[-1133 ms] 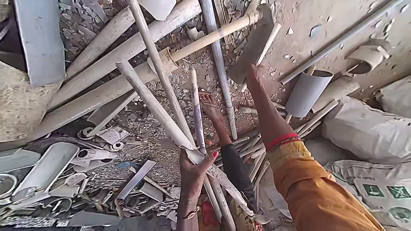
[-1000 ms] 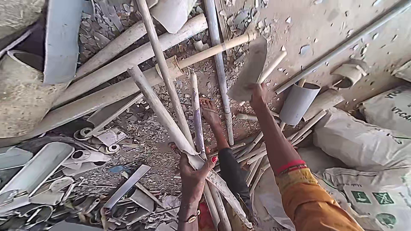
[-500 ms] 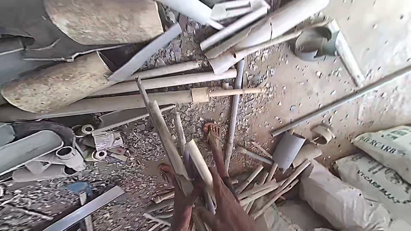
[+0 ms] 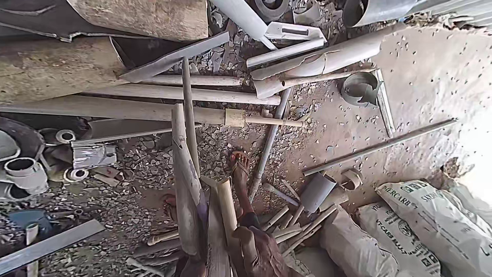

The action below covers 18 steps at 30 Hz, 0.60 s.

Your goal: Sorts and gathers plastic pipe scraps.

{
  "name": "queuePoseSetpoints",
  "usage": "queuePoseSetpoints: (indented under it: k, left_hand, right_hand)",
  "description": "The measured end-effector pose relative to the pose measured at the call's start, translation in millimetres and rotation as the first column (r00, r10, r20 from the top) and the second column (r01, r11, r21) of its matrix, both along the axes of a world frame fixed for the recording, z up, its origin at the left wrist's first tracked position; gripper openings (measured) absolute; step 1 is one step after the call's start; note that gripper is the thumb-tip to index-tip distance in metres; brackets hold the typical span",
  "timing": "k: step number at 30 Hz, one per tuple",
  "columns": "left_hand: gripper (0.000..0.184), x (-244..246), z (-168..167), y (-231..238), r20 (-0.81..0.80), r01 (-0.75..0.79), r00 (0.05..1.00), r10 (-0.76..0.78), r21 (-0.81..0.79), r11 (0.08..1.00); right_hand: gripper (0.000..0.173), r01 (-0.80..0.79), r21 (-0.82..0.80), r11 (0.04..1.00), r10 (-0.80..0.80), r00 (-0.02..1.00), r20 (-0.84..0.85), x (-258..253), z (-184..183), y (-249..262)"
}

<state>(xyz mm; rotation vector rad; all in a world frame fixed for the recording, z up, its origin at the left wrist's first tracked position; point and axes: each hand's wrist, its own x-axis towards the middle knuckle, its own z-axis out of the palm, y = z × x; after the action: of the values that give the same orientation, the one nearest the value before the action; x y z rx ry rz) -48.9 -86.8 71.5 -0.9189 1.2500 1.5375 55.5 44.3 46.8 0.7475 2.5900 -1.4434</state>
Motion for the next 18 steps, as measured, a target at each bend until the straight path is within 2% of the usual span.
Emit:
queuePoseSetpoints:
  k: [1,3,5,6,7,8,9,10,11,12,13,14,15,18]
  left_hand:
    - [0.022,5,-9,-5,-0.054,0.101,0.994,-0.097,0.071,0.992]
    - [0.039,15,-23,-9,-0.062,0.182,0.983,-0.176,0.123,0.976]
    - [0.037,16,-26,3,-0.008,0.217,0.976,-0.218,0.113,0.969]
    - [0.037,16,-25,9,0.022,0.21,0.977,-0.214,0.125,0.97]
    - [0.038,16,-24,17,0.05,0.186,0.98,-0.194,0.128,0.974]
    - [0.041,16,-23,27,0.068,0.185,0.979,-0.19,0.083,0.979]
    - [0.044,17,-24,36,0.086,0.193,0.977,-0.195,0.038,0.981]
    - [0.05,19,-28,41,0.1,0.186,0.977,-0.189,0.037,0.982]
    - [0.06,20,-35,41,0.104,0.156,0.981,-0.163,0.072,0.985]
    - [0.067,23,-40,39,0.08,0.153,0.984,-0.161,0.091,0.984]
    - [0.071,25,-46,33,0.04,0.151,0.987,-0.157,0.114,0.982]
    - [0.071,24,-50,29,0.016,0.16,0.986,-0.164,0.132,0.978]
    - [0.071,17,-49,30,0.033,0.148,0.988,-0.152,0.112,0.983]
    - [0.084,8,-69,12,0.096,0.124,0.989,-0.116,-0.072,0.99]
  right_hand:
    - [0.012,-0.053,-0.017,0.998,0.054,0.997,0.047,0,-3,9]
    - [0.012,-0.229,-0.132,0.964,0.241,0.967,0.087,-1,-8,32]
    - [0.017,-0.318,-0.462,0.828,0.386,0.921,0.057,-19,-17,71]
    - [0.021,-0.239,-0.621,0.747,0.357,0.931,0.071,-33,-26,94]
    - [0.022,-0.081,-0.675,0.734,0.241,0.96,0.147,-46,-41,118]
    - [0.025,0.144,-0.64,0.755,0.056,0.958,0.281,-58,-62,143]
    - [0.03,0.423,-0.529,0.735,-0.2,0.882,0.427,-73,-91,168]
    - [0.041,0.685,-0.378,0.623,-0.462,0.712,0.529,-89,-124,196]
    - [0.057,0.854,-0.244,0.459,-0.625,0.506,0.595,-103,-157,226]
    - [0.076,0.941,-0.196,0.278,-0.69,0.337,0.64,-114,-185,258]
    - [0.091,0.972,-0.188,0.141,-0.718,0.231,0.656,-124,-208,284]
    - [0.099,0.98,-0.186,0.075,-0.742,0.18,0.646,-136,-226,303]
    - [0.099,0.984,-0.168,0.06,-0.775,0.153,0.613,-151,-241,314]
    - [0.079,0.982,-0.179,0.057,-0.892,0.131,0.432,-189,-280,322]
